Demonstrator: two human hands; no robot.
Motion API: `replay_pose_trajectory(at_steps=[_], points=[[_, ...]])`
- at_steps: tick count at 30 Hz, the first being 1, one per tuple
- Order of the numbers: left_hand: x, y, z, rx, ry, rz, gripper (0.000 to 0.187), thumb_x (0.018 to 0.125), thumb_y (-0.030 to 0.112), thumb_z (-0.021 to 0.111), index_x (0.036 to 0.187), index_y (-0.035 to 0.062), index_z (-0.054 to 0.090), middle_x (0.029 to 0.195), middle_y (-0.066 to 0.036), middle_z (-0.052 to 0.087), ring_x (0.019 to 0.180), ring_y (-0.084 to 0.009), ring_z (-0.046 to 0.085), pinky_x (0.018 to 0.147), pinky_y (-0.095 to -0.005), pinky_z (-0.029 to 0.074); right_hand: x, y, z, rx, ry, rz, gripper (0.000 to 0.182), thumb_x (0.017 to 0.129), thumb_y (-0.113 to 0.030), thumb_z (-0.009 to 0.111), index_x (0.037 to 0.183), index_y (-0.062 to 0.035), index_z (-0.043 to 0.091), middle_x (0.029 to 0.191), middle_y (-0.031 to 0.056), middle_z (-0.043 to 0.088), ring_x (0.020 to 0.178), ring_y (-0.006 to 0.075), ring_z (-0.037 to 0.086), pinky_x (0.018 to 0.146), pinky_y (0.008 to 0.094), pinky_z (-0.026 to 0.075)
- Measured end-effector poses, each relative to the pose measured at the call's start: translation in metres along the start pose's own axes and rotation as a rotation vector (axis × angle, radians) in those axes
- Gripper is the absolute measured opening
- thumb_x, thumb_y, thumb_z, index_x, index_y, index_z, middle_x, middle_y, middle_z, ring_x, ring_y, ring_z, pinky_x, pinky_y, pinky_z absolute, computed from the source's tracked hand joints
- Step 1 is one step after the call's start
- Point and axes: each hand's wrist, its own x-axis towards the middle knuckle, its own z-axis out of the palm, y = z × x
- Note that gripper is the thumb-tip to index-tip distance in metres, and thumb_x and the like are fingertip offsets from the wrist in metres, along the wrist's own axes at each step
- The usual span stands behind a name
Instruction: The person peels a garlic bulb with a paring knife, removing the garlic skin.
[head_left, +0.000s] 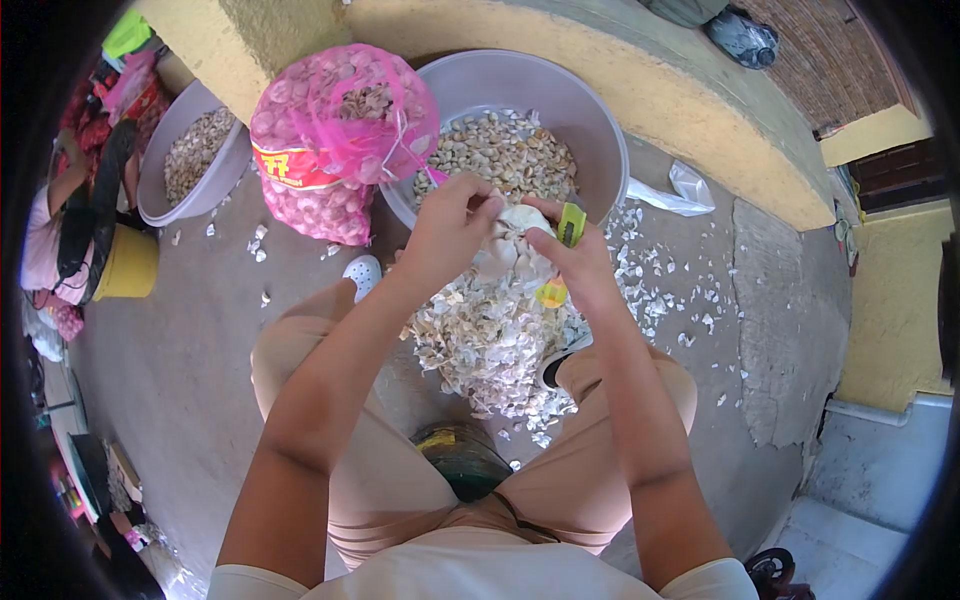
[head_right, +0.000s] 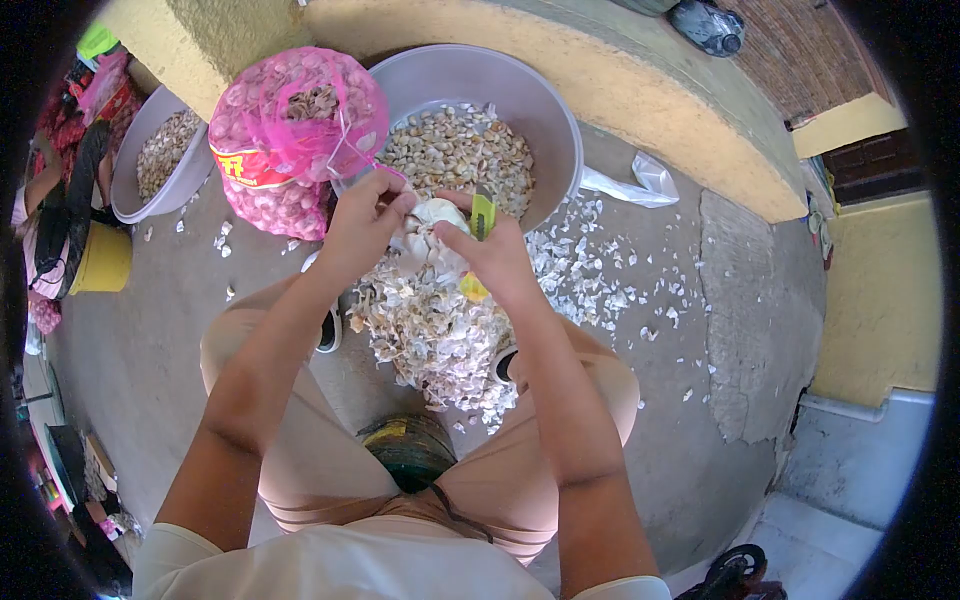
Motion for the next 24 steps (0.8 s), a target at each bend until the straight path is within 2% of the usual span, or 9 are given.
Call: replay_pose_trajectory(at_steps=[2, 5, 8, 11, 14, 17, 20, 24], points=[[0.002, -0.009, 0.002, 0.089, 0.093, 0.004, 0.014, 0.079, 0.008, 0.058, 0.089, -0.0016, 0.055, 0.084, -0.011, 0.057, 0.072, -0.0178, 0.058, 0.066, -0.0283, 0.046, 0.000, 0.001, 0.000, 0.003, -0.031, -0.034, 0.036, 0.075, -0.009, 0.063, 0.110, -0.0031, 0.055, 0.092, 0.0057, 0.060, 0.079, 0.0087, 0.054, 0.072, 0.0225, 0.044], [0.007, -0.011, -0.004, 0.082, 0.009, -0.116, 0.017, 0.079, 0.010, 0.057, 0.093, -0.0009, 0.055, 0.085, -0.011, 0.057, 0.074, -0.0188, 0.057, 0.067, -0.0294, 0.046, -0.004, -0.010, 0.001, 0.063, -0.038, 0.051, 0.036, 0.075, -0.009, 0.062, 0.110, -0.0034, 0.056, 0.094, 0.0063, 0.060, 0.082, 0.0095, 0.054, 0.074, 0.0233, 0.043], [0.004, -0.006, 0.001, -0.169, 0.015, 0.011, 0.016, 0.080, 0.009, 0.056, 0.094, 0.0013, 0.056, 0.087, -0.007, 0.057, 0.077, -0.0152, 0.055, 0.065, -0.0275, 0.045, -0.004, -0.015, -0.002, 0.012, -0.025, 0.043, 0.035, 0.075, -0.009, 0.062, 0.109, -0.0026, 0.056, 0.095, 0.0065, 0.059, 0.083, 0.0103, 0.054, 0.075, 0.0233, 0.043], [0.002, 0.010, -0.010, -0.131, -0.150, 0.294, 0.016, 0.078, 0.009, 0.059, 0.093, 0.0047, 0.059, 0.091, -0.006, 0.056, 0.082, -0.0158, 0.055, 0.067, -0.0270, 0.045, -0.003, -0.014, -0.005, 0.029, -0.013, 0.036, 0.035, 0.075, -0.010, 0.063, 0.108, -0.0015, 0.056, 0.094, 0.0065, 0.060, 0.082, 0.0108, 0.054, 0.074, 0.0232, 0.043], [0.003, 0.013, -0.018, -0.001, -0.326, 0.299, 0.015, 0.075, 0.008, 0.063, 0.089, 0.0062, 0.061, 0.093, -0.005, 0.055, 0.084, -0.0154, 0.055, 0.068, -0.0271, 0.045, -0.001, -0.004, -0.010, 0.031, -0.062, 0.039, 0.036, 0.074, -0.012, 0.064, 0.107, -0.0004, 0.056, 0.094, 0.0065, 0.060, 0.082, 0.0109, 0.055, 0.073, 0.0236, 0.043], [0.001, 0.016, -0.022, -0.025, -0.357, 0.319, 0.013, 0.072, 0.009, 0.064, 0.085, 0.0066, 0.062, 0.087, -0.006, 0.055, 0.076, -0.0186, 0.055, 0.063, -0.0300, 0.044, -0.002, -0.007, -0.011, -0.009, -0.098, 0.061, 0.037, 0.073, -0.015, 0.066, 0.106, -0.0010, 0.057, 0.092, 0.0058, 0.060, 0.081, 0.0111, 0.055, 0.072, 0.0243, 0.043], [-0.001, 0.019, -0.024, 0.098, -0.381, 0.358, 0.014, 0.072, 0.006, 0.064, 0.085, 0.0055, 0.061, 0.091, -0.006, 0.054, 0.082, -0.0160, 0.055, 0.066, -0.0255, 0.045, -0.002, -0.007, -0.011, -0.030, -0.138, 0.144, 0.038, 0.072, -0.020, 0.066, 0.105, -0.0018, 0.058, 0.089, 0.0051, 0.061, 0.079, 0.0111, 0.055, 0.070, 0.0249, 0.043], [-0.003, 0.016, -0.027, 0.093, -0.485, 0.344, 0.012, 0.074, 0.005, 0.061, 0.085, 0.0040, 0.057, 0.087, -0.006, 0.052, 0.078, -0.0178, 0.054, 0.064, -0.0272, 0.044, 0.000, -0.002, -0.013, -0.132, -0.200, 0.178, 0.039, 0.073, -0.022, 0.066, 0.106, -0.0029, 0.058, 0.089, 0.0053, 0.061, 0.078, 0.0111, 0.055, 0.069, 0.0254, 0.044]])
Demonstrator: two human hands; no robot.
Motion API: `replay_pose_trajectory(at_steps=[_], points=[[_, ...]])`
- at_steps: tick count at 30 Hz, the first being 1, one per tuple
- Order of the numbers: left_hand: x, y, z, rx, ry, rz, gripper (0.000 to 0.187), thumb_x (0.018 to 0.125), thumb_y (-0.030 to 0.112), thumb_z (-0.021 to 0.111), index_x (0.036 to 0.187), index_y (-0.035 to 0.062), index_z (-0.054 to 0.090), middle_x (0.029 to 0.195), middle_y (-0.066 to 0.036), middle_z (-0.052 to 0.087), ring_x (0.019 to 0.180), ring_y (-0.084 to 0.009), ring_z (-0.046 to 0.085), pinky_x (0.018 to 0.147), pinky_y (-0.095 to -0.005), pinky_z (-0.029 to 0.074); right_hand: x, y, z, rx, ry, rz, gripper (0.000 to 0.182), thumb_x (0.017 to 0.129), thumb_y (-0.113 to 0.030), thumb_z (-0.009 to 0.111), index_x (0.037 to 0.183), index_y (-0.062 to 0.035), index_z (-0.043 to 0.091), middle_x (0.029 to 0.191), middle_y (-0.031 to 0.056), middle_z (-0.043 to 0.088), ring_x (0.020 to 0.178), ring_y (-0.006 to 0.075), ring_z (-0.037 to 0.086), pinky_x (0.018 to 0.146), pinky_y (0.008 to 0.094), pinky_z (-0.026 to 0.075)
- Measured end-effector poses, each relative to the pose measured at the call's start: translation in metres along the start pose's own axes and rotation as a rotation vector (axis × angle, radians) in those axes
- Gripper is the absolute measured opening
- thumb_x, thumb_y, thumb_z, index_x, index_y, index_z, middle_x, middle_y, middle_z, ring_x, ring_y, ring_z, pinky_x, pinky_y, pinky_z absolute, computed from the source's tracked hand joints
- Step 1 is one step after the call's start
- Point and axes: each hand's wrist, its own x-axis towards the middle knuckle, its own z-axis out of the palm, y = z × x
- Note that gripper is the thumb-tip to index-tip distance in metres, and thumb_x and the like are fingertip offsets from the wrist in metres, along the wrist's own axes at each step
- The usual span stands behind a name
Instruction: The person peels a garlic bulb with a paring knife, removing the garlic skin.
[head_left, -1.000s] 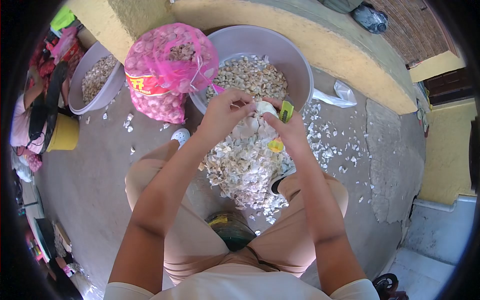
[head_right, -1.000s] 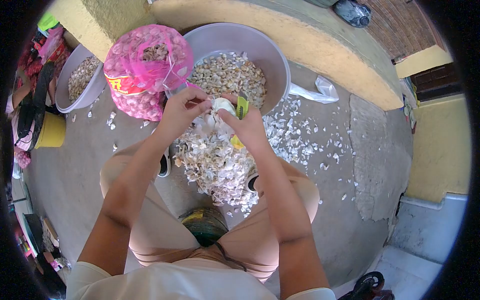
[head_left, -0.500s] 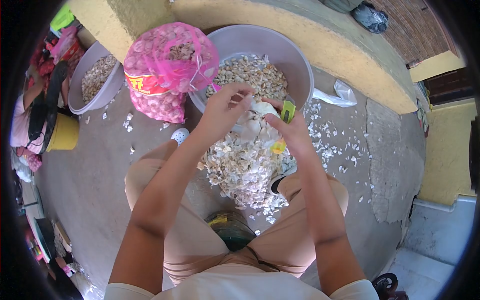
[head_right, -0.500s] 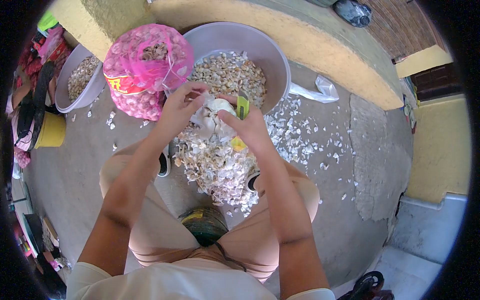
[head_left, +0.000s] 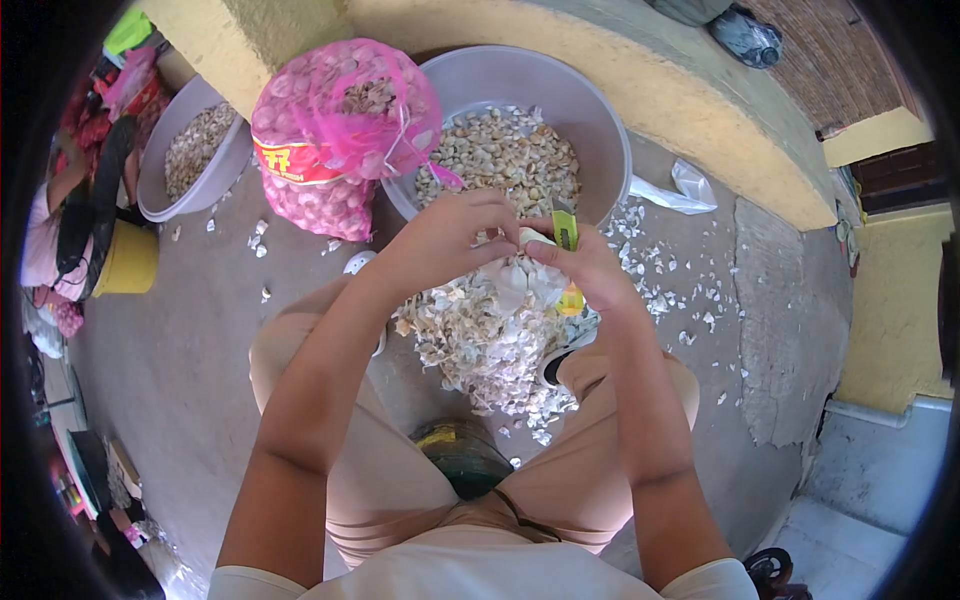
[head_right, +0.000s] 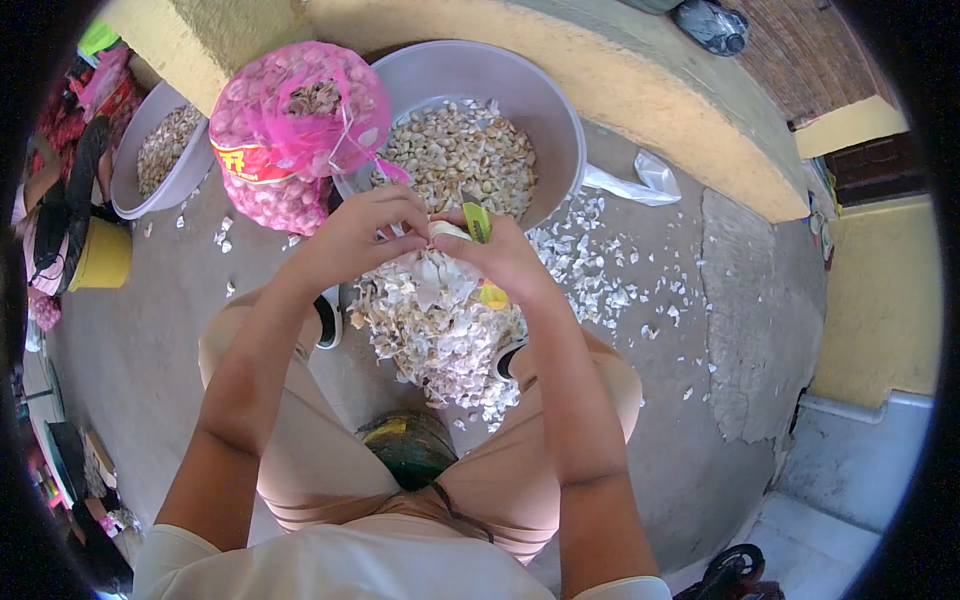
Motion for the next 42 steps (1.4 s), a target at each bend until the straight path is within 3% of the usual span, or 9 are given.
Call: replay_pose_trajectory(at_steps=[11, 14, 17, 20, 23, 26, 29, 36, 42], points=[[0.002, -0.002, 0.010, 0.009, 0.211, -0.148, 0.012, 0.076, -0.001, 0.055, 0.086, 0.0013, 0.049, 0.077, -0.010, 0.052, 0.072, -0.0210, 0.053, 0.063, -0.0317, 0.043, 0.000, -0.002, 0.006, 0.353, -0.008, 0.061, 0.034, 0.076, -0.011, 0.061, 0.106, 0.0024, 0.055, 0.096, 0.0086, 0.060, 0.084, 0.0132, 0.057, 0.075, 0.0248, 0.045], [0.003, -0.015, 0.011, 0.062, 0.238, -0.163, 0.013, 0.075, -0.001, 0.055, 0.087, 0.0010, 0.049, 0.075, -0.010, 0.053, 0.072, -0.0210, 0.053, 0.064, -0.0316, 0.043, 0.002, 0.001, 0.005, 0.436, 0.048, -0.037, 0.032, 0.077, -0.008, 0.058, 0.108, 0.0028, 0.054, 0.096, 0.0092, 0.060, 0.085, 0.0142, 0.057, 0.076, 0.0256, 0.045], [0.000, -0.024, 0.017, 0.172, 0.198, -0.238, 0.012, 0.075, -0.001, 0.055, 0.086, 0.0009, 0.050, 0.077, -0.010, 0.054, 0.074, -0.0196, 0.054, 0.064, -0.0306, 0.043, 0.000, -0.007, 0.005, 0.590, 0.086, -0.097, 0.031, 0.078, -0.007, 0.057, 0.107, 0.0033, 0.054, 0.097, 0.0097, 0.059, 0.085, 0.0147, 0.058, 0.076, 0.0261, 0.046], [0.004, -0.014, 0.013, 0.171, 0.070, -0.364, 0.015, 0.076, 0.001, 0.057, 0.090, 0.0014, 0.051, 0.085, -0.011, 0.055, 0.080, -0.0184, 0.055, 0.067, -0.0295, 0.044, -0.002, -0.007, 0.000, 0.467, 0.091, -0.083, 0.033, 0.077, -0.008, 0.058, 0.108, 0.0030, 0.053, 0.098, 0.0102, 0.059, 0.085, 0.0151, 0.058, 0.076, 0.0264, 0.046], [0.006, -0.017, 0.017, 0.022, 0.254, -0.275, 0.021, 0.076, 0.004, 0.059, 0.097, 0.0033, 0.054, 0.092, -0.009, 0.055, 0.087, -0.0174, 0.054, 0.071, -0.0290, 0.045, -0.003, -0.006, -0.002, 0.403, 0.055, -0.039, 0.035, 0.077, -0.009, 0.059, 0.109, 0.0023, 0.052, 0.097, 0.0096, 0.059, 0.083, 0.0140, 0.057, 0.072, 0.0262, 0.046], [0.008, -0.006, 0.008, -0.311, 0.145, -0.182, 0.025, 0.077, 0.006, 0.060, 0.101, 0.0054, 0.057, 0.098, -0.008, 0.054, 0.092, -0.0170, 0.052, 0.075, -0.0281, 0.044, -0.003, -0.004, -0.004, 0.219, 0.089, 0.081, 0.032, 0.076, -0.011, 0.062, 0.104, 0.0000, 0.053, 0.088, 0.0064, 0.059, 0.077, 0.0121, 0.055, 0.065, 0.0251, 0.045], [0.007, -0.011, 0.009, -0.237, 0.002, -0.024, 0.024, 0.076, 0.007, 0.061, 0.100, 0.0058, 0.059, 0.099, -0.007, 0.054, 0.094, -0.0160, 0.051, 0.076, -0.0267, 0.044, -0.002, -0.001, -0.001, 0.318, 0.159, 0.079, 0.031, 0.075, -0.014, 0.064, 0.101, -0.0036, 0.052, 0.079, 0.0029, 0.056, 0.073, 0.0101, 0.052, 0.061, 0.0238, 0.043], [0.007, -0.018, 0.017, -0.223, 0.143, -0.191, 0.020, 0.074, 0.008, 0.063, 0.094, 0.0055, 0.062, 0.089, -0.007, 0.056, 0.081, -0.0150, 0.055, 0.072, -0.0269, 0.045, -0.004, 0.000, -0.003, 0.608, 0.012, 0.194, 0.041, 0.075, -0.017, 0.066, 0.109, -0.0049, 0.046, 0.075, 0.0008, 0.053, 0.053, 0.0037, 0.045, 0.040, 0.0195, 0.035], [0.006, -0.011, 0.017, -0.108, 0.189, -0.220, 0.022, 0.073, 0.007, 0.063, 0.095, 0.0053, 0.062, 0.085, -0.007, 0.056, 0.077, -0.0146, 0.054, 0.070, -0.0271, 0.044, -0.003, -0.005, 0.003, 0.419, -0.061, 0.115, 0.048, 0.070, -0.008, 0.067, 0.113, -0.0037, 0.044, 0.072, 0.0011, 0.054, 0.043, 0.0031, 0.041, 0.035, 0.0165, 0.032]])
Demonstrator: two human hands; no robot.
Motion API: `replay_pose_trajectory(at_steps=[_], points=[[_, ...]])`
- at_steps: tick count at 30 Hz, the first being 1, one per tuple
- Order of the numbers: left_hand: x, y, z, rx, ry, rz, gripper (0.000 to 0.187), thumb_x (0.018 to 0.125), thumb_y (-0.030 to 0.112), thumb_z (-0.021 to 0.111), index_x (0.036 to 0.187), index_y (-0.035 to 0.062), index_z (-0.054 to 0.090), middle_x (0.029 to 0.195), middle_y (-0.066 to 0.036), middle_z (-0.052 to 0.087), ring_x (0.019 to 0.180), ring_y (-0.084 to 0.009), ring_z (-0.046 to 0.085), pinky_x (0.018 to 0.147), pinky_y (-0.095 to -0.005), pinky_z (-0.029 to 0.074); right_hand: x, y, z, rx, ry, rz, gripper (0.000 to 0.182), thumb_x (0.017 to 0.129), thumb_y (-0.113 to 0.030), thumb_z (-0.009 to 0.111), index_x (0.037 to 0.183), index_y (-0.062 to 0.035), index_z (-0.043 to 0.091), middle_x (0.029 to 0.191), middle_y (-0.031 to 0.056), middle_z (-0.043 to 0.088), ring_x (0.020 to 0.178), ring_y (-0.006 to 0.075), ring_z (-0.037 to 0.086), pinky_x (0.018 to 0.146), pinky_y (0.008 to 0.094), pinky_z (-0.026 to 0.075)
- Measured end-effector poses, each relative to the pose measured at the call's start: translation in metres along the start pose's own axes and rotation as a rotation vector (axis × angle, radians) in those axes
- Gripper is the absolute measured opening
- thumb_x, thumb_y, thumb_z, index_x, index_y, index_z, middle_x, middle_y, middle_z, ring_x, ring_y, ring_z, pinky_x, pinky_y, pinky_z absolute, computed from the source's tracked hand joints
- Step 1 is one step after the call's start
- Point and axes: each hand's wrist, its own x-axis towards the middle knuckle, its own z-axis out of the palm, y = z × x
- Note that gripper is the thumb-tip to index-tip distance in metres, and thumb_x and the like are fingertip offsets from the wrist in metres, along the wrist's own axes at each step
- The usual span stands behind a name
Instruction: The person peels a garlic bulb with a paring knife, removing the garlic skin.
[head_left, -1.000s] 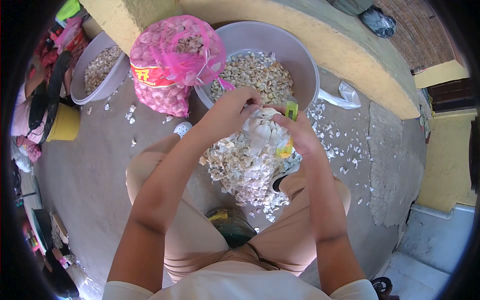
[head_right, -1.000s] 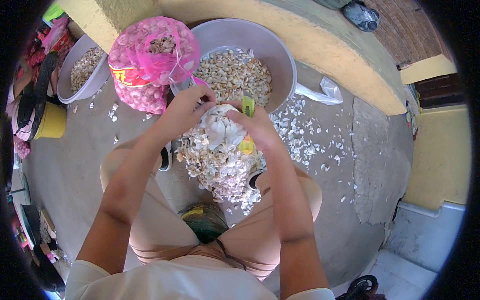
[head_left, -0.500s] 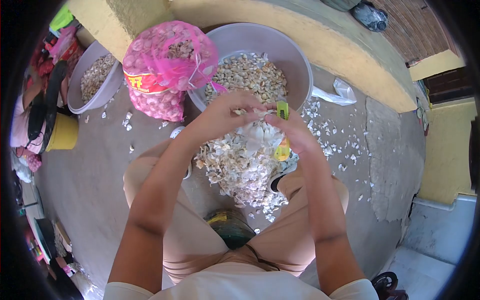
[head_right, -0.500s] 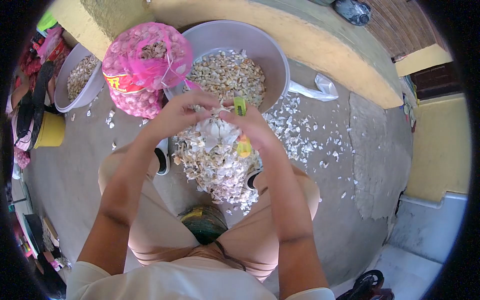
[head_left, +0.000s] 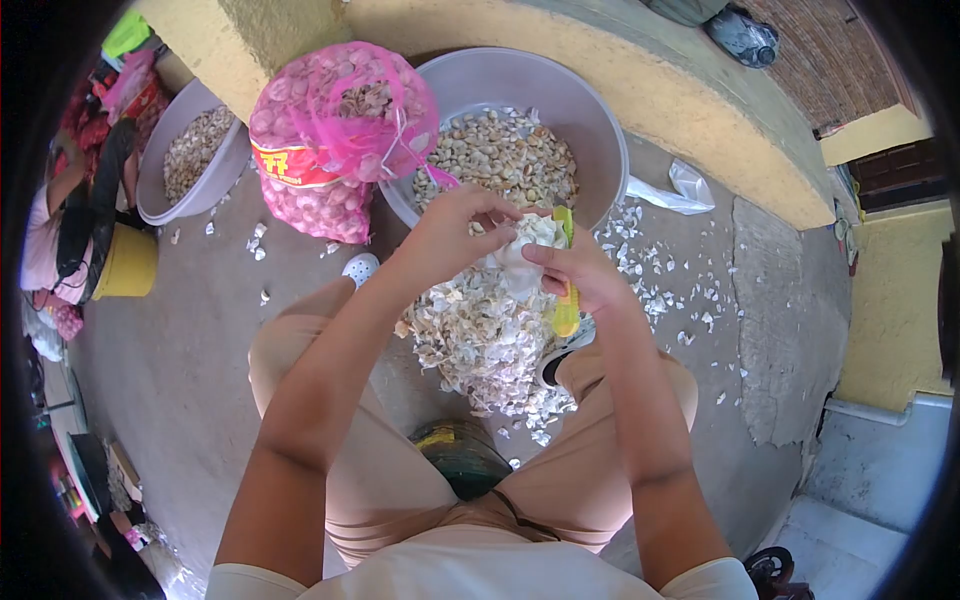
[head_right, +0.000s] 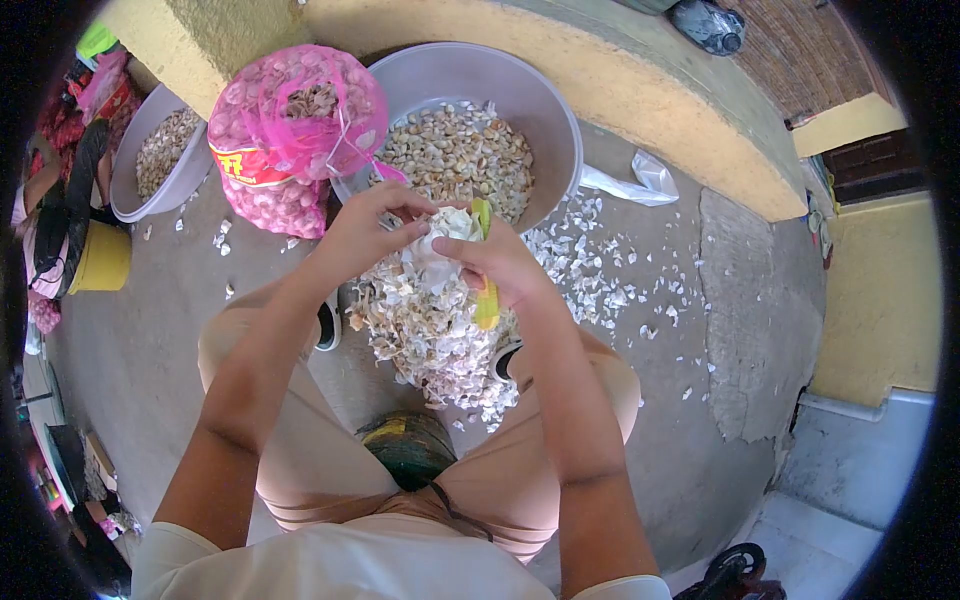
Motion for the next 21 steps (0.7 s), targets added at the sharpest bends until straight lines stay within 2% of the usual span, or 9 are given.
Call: replay_pose_trajectory(at_steps=[2, 5, 8, 11, 14, 17, 21], points=[[0.000, 0.008, -0.003, -0.055, -0.019, 0.016, 0.022, 0.073, 0.007, 0.063, 0.095, 0.0055, 0.062, 0.085, -0.006, 0.055, 0.078, -0.0147, 0.053, 0.069, -0.0272, 0.044, -0.001, -0.005, -0.004, -0.025, -0.041, 0.042, 0.051, 0.068, -0.005, 0.067, 0.114, -0.0028, 0.043, 0.073, 0.0018, 0.054, 0.042, 0.0032, 0.042, 0.034, 0.0158, 0.031], [0.000, 0.004, -0.010, 0.040, -0.133, 0.161, 0.023, 0.073, 0.006, 0.062, 0.096, 0.0067, 0.063, 0.086, -0.004, 0.051, 0.081, -0.0139, 0.051, 0.069, -0.0274, 0.044, -0.006, -0.009, -0.001, -0.082, -0.060, -0.003, 0.053, 0.066, -0.004, 0.066, 0.114, -0.0012, 0.044, 0.074, 0.0028, 0.054, 0.042, 0.0035, 0.043, 0.033, 0.0157, 0.030], [-0.001, 0.003, -0.013, -0.118, -0.216, 0.142, 0.020, 0.074, 0.006, 0.061, 0.094, 0.0075, 0.063, 0.087, -0.003, 0.049, 0.082, -0.0131, 0.049, 0.067, -0.0263, 0.044, -0.010, -0.008, -0.003, -0.024, -0.117, 0.041, 0.053, 0.066, -0.004, 0.066, 0.113, 0.0006, 0.044, 0.073, 0.0035, 0.054, 0.043, 0.0036, 0.044, 0.033, 0.0160, 0.030], [-0.002, 0.014, -0.015, -0.145, -0.296, 0.044, 0.017, 0.075, 0.006, 0.061, 0.091, 0.0070, 0.061, 0.086, -0.003, 0.049, 0.081, -0.0124, 0.049, 0.065, -0.0244, 0.043, -0.011, -0.007, -0.005, 0.007, -0.183, 0.044, 0.048, 0.065, -0.002, 0.066, 0.108, 0.0022, 0.046, 0.072, 0.0038, 0.054, 0.043, 0.0037, 0.044, 0.032, 0.0163, 0.030], [-0.003, 0.012, -0.012, -0.158, -0.347, 0.096, 0.013, 0.074, 0.005, 0.060, 0.087, 0.0056, 0.056, 0.084, -0.002, 0.048, 0.079, -0.0111, 0.048, 0.059, -0.0219, 0.041, -0.011, -0.004, -0.010, -0.034, -0.222, 0.101, 0.042, 0.065, -0.004, 0.067, 0.102, 0.0020, 0.047, 0.071, 0.0034, 0.053, 0.043, 0.0038, 0.043, 0.033, 0.0160, 0.029], [-0.004, 0.012, -0.011, -0.081, -0.369, 0.170, 0.014, 0.072, 0.003, 0.058, 0.085, 0.0051, 0.054, 0.082, -0.003, 0.050, 0.070, -0.0116, 0.052, 0.059, -0.0240, 0.044, -0.012, -0.004, -0.011, -0.006, -0.311, 0.142, 0.038, 0.066, -0.007, 0.067, 0.098, 0.0010, 0.048, 0.070, 0.0034, 0.053, 0.043, 0.0040, 0.043, 0.033, 0.0156, 0.028], [-0.007, 0.017, -0.010, -0.080, -0.335, 0.126, 0.013, 0.071, 0.003, 0.057, 0.084, 0.0038, 0.054, 0.080, -0.004, 0.050, 0.069, -0.0122, 0.053, 0.058, -0.0244, 0.045, -0.011, -0.003, -0.013, 0.019, -0.298, 0.141, 0.038, 0.067, -0.010, 0.067, 0.098, 0.0005, 0.049, 0.070, 0.0036, 0.053, 0.043, 0.0042, 0.043, 0.033, 0.0152, 0.028]])
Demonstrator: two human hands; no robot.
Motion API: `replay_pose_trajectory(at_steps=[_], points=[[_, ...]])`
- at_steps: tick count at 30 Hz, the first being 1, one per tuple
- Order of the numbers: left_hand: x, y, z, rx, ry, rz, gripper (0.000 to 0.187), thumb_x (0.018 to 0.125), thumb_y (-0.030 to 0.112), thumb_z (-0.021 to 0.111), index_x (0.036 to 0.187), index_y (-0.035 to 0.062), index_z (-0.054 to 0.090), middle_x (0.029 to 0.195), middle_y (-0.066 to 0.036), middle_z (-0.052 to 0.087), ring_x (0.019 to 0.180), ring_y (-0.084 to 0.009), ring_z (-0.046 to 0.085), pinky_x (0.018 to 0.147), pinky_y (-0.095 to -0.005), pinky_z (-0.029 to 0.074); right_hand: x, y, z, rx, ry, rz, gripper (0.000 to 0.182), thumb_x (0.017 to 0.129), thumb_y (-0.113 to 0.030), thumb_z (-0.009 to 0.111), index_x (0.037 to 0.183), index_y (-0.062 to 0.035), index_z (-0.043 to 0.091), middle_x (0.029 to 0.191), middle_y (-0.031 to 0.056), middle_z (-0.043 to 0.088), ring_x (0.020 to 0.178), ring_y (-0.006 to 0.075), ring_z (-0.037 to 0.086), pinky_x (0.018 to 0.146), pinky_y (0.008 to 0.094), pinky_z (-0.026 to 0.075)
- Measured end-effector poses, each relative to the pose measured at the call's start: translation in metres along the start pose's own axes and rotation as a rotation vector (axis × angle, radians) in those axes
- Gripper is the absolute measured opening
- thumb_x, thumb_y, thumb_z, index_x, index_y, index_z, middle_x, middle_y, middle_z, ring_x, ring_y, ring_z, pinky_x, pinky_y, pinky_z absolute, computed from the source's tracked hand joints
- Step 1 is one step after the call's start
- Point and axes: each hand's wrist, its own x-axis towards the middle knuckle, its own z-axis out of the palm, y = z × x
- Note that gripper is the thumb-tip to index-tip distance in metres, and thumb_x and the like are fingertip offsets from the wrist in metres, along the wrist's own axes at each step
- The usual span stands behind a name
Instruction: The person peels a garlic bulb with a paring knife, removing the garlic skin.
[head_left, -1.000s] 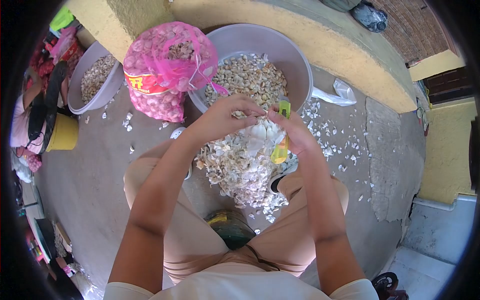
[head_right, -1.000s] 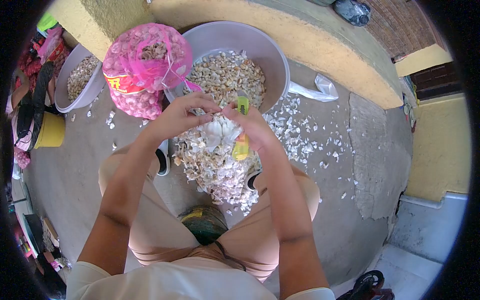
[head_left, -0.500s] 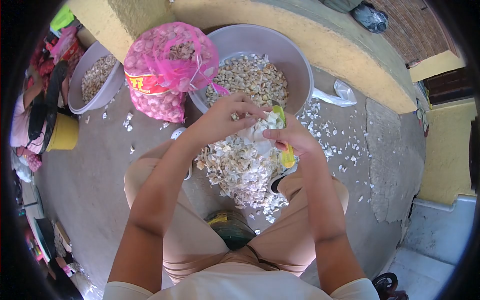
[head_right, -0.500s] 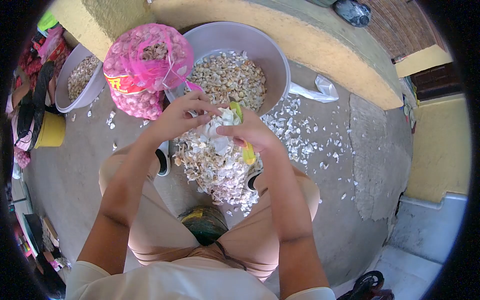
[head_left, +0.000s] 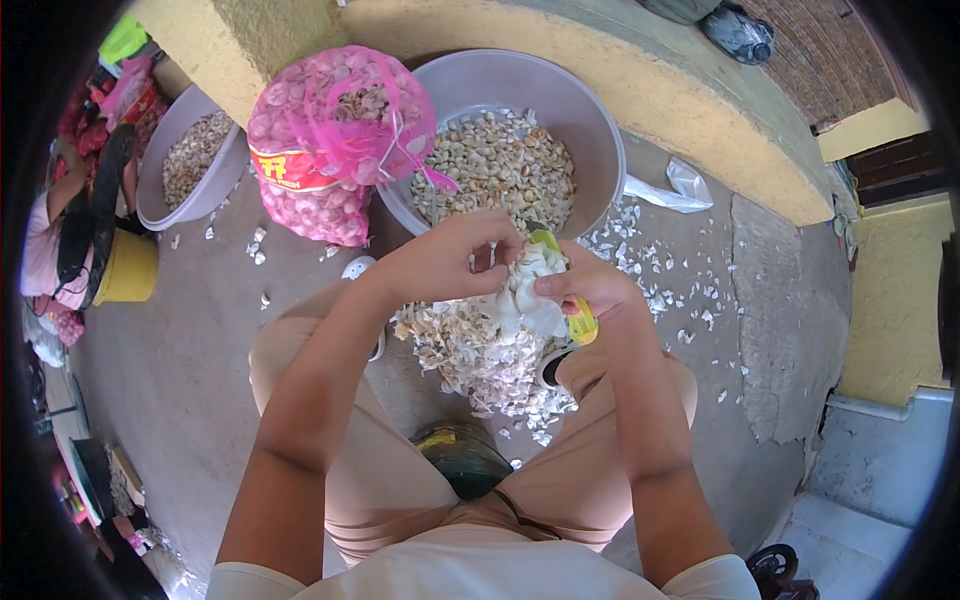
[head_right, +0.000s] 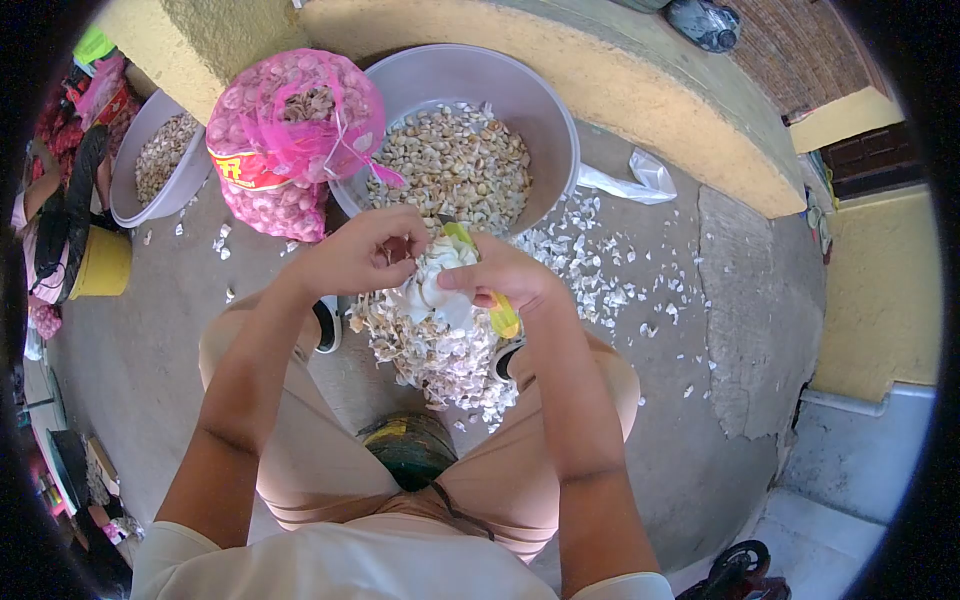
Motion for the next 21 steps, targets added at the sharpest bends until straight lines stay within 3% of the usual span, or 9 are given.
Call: replay_pose_trajectory(at_steps=[5, 8, 11, 17, 21], points=[[-0.001, 0.001, 0.002, -0.036, 0.156, -0.078, 0.016, 0.070, 0.001, 0.062, 0.083, 0.0035, 0.054, 0.083, -0.002, 0.052, 0.067, -0.0085, 0.053, 0.054, -0.0206, 0.042, 0.001, 0.001, -0.003, 0.056, 0.069, -0.031, 0.038, 0.068, -0.010, 0.067, 0.099, 0.0004, 0.049, 0.072, 0.0042, 0.055, 0.043, 0.0039, 0.043, 0.033, 0.0151, 0.029], [0.000, -0.003, 0.003, -0.024, 0.172, 0.022, 0.015, 0.069, 0.002, 0.064, 0.082, 0.0036, 0.057, 0.081, -0.003, 0.054, 0.069, -0.0084, 0.055, 0.056, -0.0209, 0.045, 0.001, -0.003, -0.002, -0.003, 0.025, -0.039, 0.040, 0.068, -0.009, 0.066, 0.102, 0.0006, 0.049, 0.073, 0.0042, 0.055, 0.043, 0.0038, 0.044, 0.033, 0.0151, 0.029], [-0.001, -0.003, 0.001, 0.037, 0.170, -0.051, 0.013, 0.070, 0.002, 0.064, 0.081, 0.0038, 0.058, 0.080, -0.003, 0.055, 0.067, -0.0083, 0.054, 0.056, -0.0205, 0.045, 0.000, -0.006, 0.001, -0.076, 0.068, -0.014, 0.042, 0.068, -0.010, 0.066, 0.104, 0.0008, 0.049, 0.073, 0.0039, 0.055, 0.043, 0.0037, 0.043, 0.033, 0.0151, 0.029], [0.002, -0.007, 0.006, 0.097, 0.203, -0.098, 0.011, 0.069, 0.001, 0.062, 0.078, 0.0023, 0.056, 0.079, -0.004, 0.056, 0.067, -0.0094, 0.054, 0.057, -0.0219, 0.045, 0.003, -0.003, -0.001, -0.090, 0.081, -0.020, 0.043, 0.068, -0.007, 0.065, 0.107, 0.0012, 0.048, 0.076, 0.0038, 0.056, 0.045, 0.0035, 0.044, 0.034, 0.0149, 0.030], [0.005, -0.011, 0.011, 0.097, 0.351, -0.080, 0.010, 0.070, 0.003, 0.060, 0.076, 0.0009, 0.054, 0.075, -0.006, 0.056, 0.066, -0.0119, 0.054, 0.058, -0.0244, 0.044, 0.004, -0.006, 0.008, -0.096, 0.163, -0.095, 0.048, 0.068, -0.003, 0.065, 0.112, 0.0008, 0.046, 0.079, 0.0035, 0.056, 0.048, 0.0031, 0.046, 0.036, 0.0146, 0.032]])
